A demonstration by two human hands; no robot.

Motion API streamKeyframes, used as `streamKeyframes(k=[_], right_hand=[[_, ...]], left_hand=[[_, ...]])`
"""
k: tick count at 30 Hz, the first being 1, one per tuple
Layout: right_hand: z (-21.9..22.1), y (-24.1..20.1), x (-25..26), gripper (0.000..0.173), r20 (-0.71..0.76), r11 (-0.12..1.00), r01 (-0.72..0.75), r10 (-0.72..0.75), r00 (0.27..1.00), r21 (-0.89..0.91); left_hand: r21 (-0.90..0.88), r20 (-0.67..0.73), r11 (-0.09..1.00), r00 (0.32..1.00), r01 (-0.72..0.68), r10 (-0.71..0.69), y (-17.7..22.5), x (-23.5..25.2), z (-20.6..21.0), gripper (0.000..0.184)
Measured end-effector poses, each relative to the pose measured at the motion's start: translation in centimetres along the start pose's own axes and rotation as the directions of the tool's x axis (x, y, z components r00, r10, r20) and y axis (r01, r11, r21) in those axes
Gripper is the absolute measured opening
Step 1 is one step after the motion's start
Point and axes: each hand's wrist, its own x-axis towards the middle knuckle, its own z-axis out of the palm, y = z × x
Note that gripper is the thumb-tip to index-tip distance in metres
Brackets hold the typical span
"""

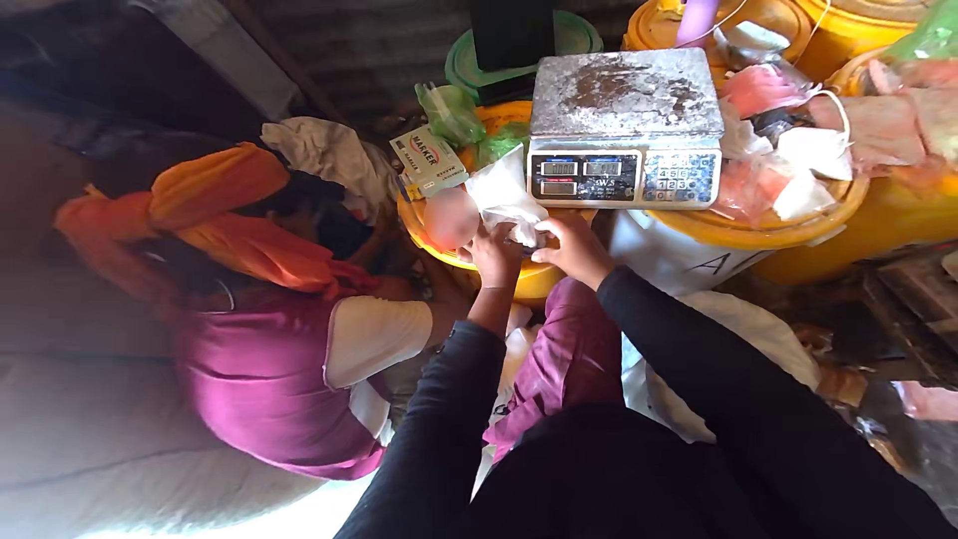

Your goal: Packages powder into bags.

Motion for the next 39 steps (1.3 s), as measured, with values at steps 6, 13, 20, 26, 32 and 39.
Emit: streamKeyframes(k=[6, 13, 20, 26, 32, 39], right_hand=[[1.5, 0.4, 0.7, 0.011, -0.141, 0.993, 0.096, -0.105, 0.984, -0.068], [-0.2, 1.0, 0.7, 0.009, -0.142, 0.997, 0.0, 0.012, 0.99, 0.079], [-0.3, 2.2, 1.0, 0.008, -0.069, 0.992, 0.125, -0.122, 0.99, 0.031], [-0.5, 2.1, 0.4, 0.009, -0.086, 0.991, 0.109, -0.101, 0.991, 0.083], [-1.1, 1.5, -0.4, 0.011, 0.039, 0.952, 0.049, -0.064, 0.997, 0.302], [-1.1, 1.3, -0.5, 0.016, 0.085, 0.918, -0.146, 0.123, 0.989, 0.369]], left_hand=[[-0.056, -0.078, 0.997, 0.996, -0.057, 0.052, -0.1, -0.3, 0.2, 0.018], [-0.334, -0.044, 0.924, 0.982, -0.186, 0.182, -0.4, -1.3, 0.2, 0.033], [-0.346, 0.114, 0.919, 0.964, -0.188, 0.24, -0.5, 0.9, -0.8, 0.015], [-0.277, 0.154, 0.955, 0.977, -0.103, 0.149, 0.3, 0.6, -0.8, 0.011], [-0.166, 0.136, 0.986, 0.991, 0.014, 0.009, 0.9, 0.9, -0.2, 0.028], [-0.136, 0.19, 0.987, 0.98, 0.08, -0.053, 1.6, 0.7, 0.3, 0.02]])
